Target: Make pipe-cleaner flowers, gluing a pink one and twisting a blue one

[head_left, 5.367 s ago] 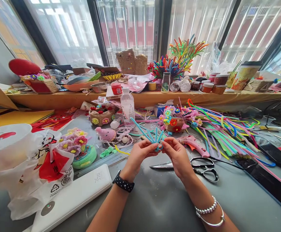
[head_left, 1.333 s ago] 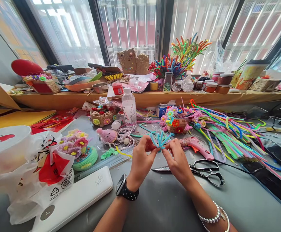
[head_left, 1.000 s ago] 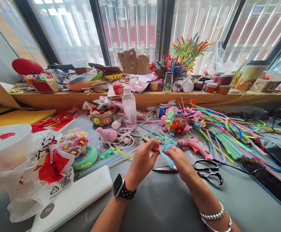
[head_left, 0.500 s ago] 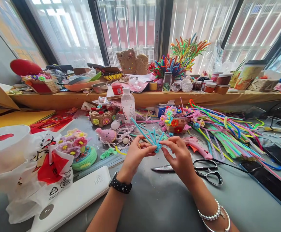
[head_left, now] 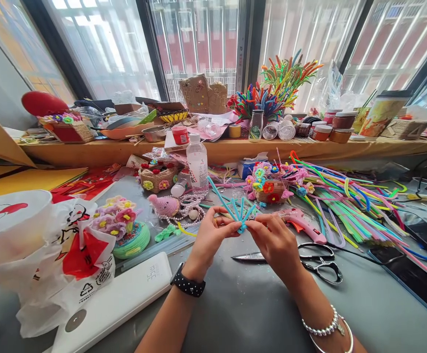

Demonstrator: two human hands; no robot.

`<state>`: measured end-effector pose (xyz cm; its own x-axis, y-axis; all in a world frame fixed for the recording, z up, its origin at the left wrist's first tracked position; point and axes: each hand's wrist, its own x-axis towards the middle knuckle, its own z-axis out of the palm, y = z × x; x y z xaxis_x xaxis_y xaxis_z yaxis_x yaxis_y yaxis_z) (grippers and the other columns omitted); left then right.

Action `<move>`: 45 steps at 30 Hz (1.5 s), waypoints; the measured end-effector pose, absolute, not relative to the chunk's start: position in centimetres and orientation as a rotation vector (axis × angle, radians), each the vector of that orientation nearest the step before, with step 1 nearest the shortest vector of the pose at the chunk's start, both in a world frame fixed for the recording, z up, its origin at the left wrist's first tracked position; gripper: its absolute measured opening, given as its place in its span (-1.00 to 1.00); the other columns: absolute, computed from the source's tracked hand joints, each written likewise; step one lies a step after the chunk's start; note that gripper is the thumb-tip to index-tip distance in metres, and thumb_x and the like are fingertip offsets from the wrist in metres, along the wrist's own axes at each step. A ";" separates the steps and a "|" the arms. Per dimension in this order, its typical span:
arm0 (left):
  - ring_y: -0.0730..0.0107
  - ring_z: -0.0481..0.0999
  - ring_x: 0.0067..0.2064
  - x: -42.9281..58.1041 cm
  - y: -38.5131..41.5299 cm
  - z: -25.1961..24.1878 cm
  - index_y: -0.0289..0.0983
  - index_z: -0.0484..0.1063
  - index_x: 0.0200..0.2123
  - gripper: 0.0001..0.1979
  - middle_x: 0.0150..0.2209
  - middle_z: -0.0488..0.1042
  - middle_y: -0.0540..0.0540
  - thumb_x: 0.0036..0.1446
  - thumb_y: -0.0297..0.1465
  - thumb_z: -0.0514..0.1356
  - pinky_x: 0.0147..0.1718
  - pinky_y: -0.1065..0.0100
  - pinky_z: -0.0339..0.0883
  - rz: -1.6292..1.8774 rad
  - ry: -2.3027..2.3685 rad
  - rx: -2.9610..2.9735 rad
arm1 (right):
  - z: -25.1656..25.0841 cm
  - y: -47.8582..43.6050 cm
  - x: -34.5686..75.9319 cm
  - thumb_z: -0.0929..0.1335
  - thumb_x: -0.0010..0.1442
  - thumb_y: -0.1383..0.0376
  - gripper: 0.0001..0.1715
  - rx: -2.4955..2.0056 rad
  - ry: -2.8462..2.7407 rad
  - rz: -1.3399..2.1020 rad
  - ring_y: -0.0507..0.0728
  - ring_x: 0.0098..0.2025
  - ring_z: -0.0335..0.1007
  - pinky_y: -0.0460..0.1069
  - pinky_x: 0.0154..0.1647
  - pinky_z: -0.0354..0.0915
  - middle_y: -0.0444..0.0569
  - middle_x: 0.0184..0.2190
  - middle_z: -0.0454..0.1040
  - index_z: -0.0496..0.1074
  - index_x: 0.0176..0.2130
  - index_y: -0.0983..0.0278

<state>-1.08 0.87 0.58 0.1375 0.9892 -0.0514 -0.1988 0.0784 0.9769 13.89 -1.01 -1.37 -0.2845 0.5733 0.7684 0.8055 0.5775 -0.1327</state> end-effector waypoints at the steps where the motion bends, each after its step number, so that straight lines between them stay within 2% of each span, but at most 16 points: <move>1: 0.51 0.40 -0.49 -1.0 0.9 0.5 -0.28 0.13 -0.35 -0.61 -0.58 0.36 0.08 -0.24 -0.43 0.27 -0.43 0.37 0.36 1.173 0.991 1.093 | -1.4 -1.0 13.8 0.21 0.12 0.39 -0.80 -1.105 -1.980 -0.337 0.09 -0.36 0.22 -0.03 -0.31 0.19 0.00 -0.42 0.35 0.38 -0.29 0.23; 6: 0.49 0.40 -0.48 -0.4 0.5 0.4 -0.24 0.10 -0.40 -0.68 -0.58 0.34 0.10 -0.18 -0.42 0.23 -0.43 0.40 0.33 1.313 1.052 1.342 | -1.4 -1.1 13.2 0.20 0.11 0.38 -0.87 -1.127 -1.905 -0.166 0.11 -0.33 0.21 -0.01 -0.29 0.17 0.01 -0.41 0.31 0.32 -0.35 0.28; 11: 0.45 0.44 -0.40 0.3 -0.2 -0.3 -0.22 0.15 -0.37 -0.83 -0.48 0.37 0.04 -0.05 -0.46 0.12 -0.37 0.41 0.28 1.459 1.325 1.883 | -1.7 -1.1 12.4 0.20 0.08 0.32 -0.88 -1.272 -1.674 0.279 0.06 -0.46 0.17 -0.04 -0.43 0.13 -0.07 -0.49 0.24 0.25 -0.48 0.28; 14: 0.42 0.42 -0.40 0.3 -0.5 -0.9 -0.21 0.21 -0.38 -0.93 -0.47 0.40 -0.01 0.02 -0.48 0.04 -0.40 0.40 0.24 1.413 1.383 2.228 | -1.5 -1.0 12.2 0.25 0.01 0.25 -0.84 -1.296 -1.466 0.646 0.03 -0.51 0.12 -0.06 -0.48 0.08 -0.13 -0.56 0.23 0.25 -0.53 0.27; 17: 0.39 0.42 -0.35 0.3 -0.6 -1.0 -0.21 0.24 -0.39 -0.91 -0.44 0.42 -0.05 0.03 -0.50 0.01 -0.36 0.38 0.23 1.328 1.274 2.393 | -1.0 -0.9 12.7 0.28 -0.08 0.22 -0.79 -1.217 -1.172 1.179 -0.02 -0.60 0.03 -0.09 -0.58 0.00 -0.20 -0.67 0.14 0.21 -0.61 0.28; 19: 0.39 0.42 -0.34 0.3 -0.6 -0.9 -0.20 0.23 -0.40 -0.93 -0.45 0.41 -0.05 0.02 -0.50 0.03 -0.33 0.37 0.24 1.355 1.223 2.315 | -0.6 -0.9 13.2 0.30 -0.12 0.23 -0.79 -1.118 -0.984 1.506 -0.05 -0.62 0.02 -0.11 -0.60 -0.01 -0.21 -0.67 0.11 0.21 -0.63 0.29; 21: 0.42 0.42 -0.37 0.3 -0.5 -0.5 -0.21 0.17 -0.39 -0.89 -0.46 0.39 -0.01 -0.01 -0.47 0.08 -0.34 0.38 0.27 1.417 1.185 2.079 | -0.4 -0.8 13.6 0.33 -0.15 0.26 -0.81 -1.028 -0.890 1.674 -0.06 -0.60 0.05 -0.13 -0.60 -0.01 -0.21 -0.65 0.14 0.24 -0.60 0.31; 24: 0.47 0.43 -0.43 0.1 0.0 0.0 -0.22 0.08 -0.38 -0.76 -0.51 0.37 0.05 -0.08 -0.44 0.15 -0.38 0.40 0.30 1.395 1.095 1.652 | -0.6 -0.6 13.7 0.35 -0.12 0.24 -0.81 -0.968 -0.936 1.682 -0.09 -0.63 -0.01 -0.15 -0.64 -0.08 -0.22 -0.66 0.14 0.30 -0.55 0.32; 29: 0.48 0.42 -0.45 -0.5 0.8 0.3 -0.23 0.07 -0.42 -0.68 -0.53 0.37 0.07 -0.18 -0.40 0.23 -0.40 0.42 0.29 1.385 1.108 1.344 | -1.2 -0.4 13.3 0.32 -0.06 0.07 -0.64 -1.029 -0.982 1.466 -0.12 -0.65 -0.11 -0.14 -0.67 -0.19 -0.22 -0.62 0.13 0.39 -0.44 0.33; 37: 0.51 0.39 -0.50 -0.3 0.6 0.3 -0.25 0.09 -0.40 -0.63 -0.58 0.38 0.09 -0.23 -0.41 0.27 -0.44 0.42 0.27 1.286 1.005 1.215 | -1.2 -0.5 13.2 0.39 -0.13 0.15 -0.73 -1.059 -1.062 1.387 -0.09 -0.61 -0.09 -0.13 -0.62 -0.14 -0.24 -0.63 0.12 0.34 -0.49 0.31; 41: 0.56 0.36 -0.56 -0.6 0.6 0.6 -0.26 0.10 -0.43 -0.61 -0.62 0.33 0.14 -0.26 -0.42 0.29 -0.45 0.43 0.27 1.169 0.927 1.083 | -0.9 -0.6 13.1 0.40 -0.14 0.16 -0.72 -0.955 -1.010 1.507 -0.10 -0.63 -0.12 -0.12 -0.64 -0.18 -0.25 -0.67 0.09 0.33 -0.53 0.31; 45: 0.57 0.36 -0.55 -0.7 0.7 0.7 -0.26 0.10 -0.44 -0.61 -0.63 0.34 0.14 -0.27 -0.42 0.29 -0.45 0.44 0.26 1.156 0.902 1.056 | -0.9 -0.8 13.1 0.42 -0.18 0.18 -0.74 -0.909 -0.859 1.659 -0.11 -0.63 -0.05 -0.16 -0.62 -0.05 -0.24 -0.65 0.15 0.36 -0.53 0.31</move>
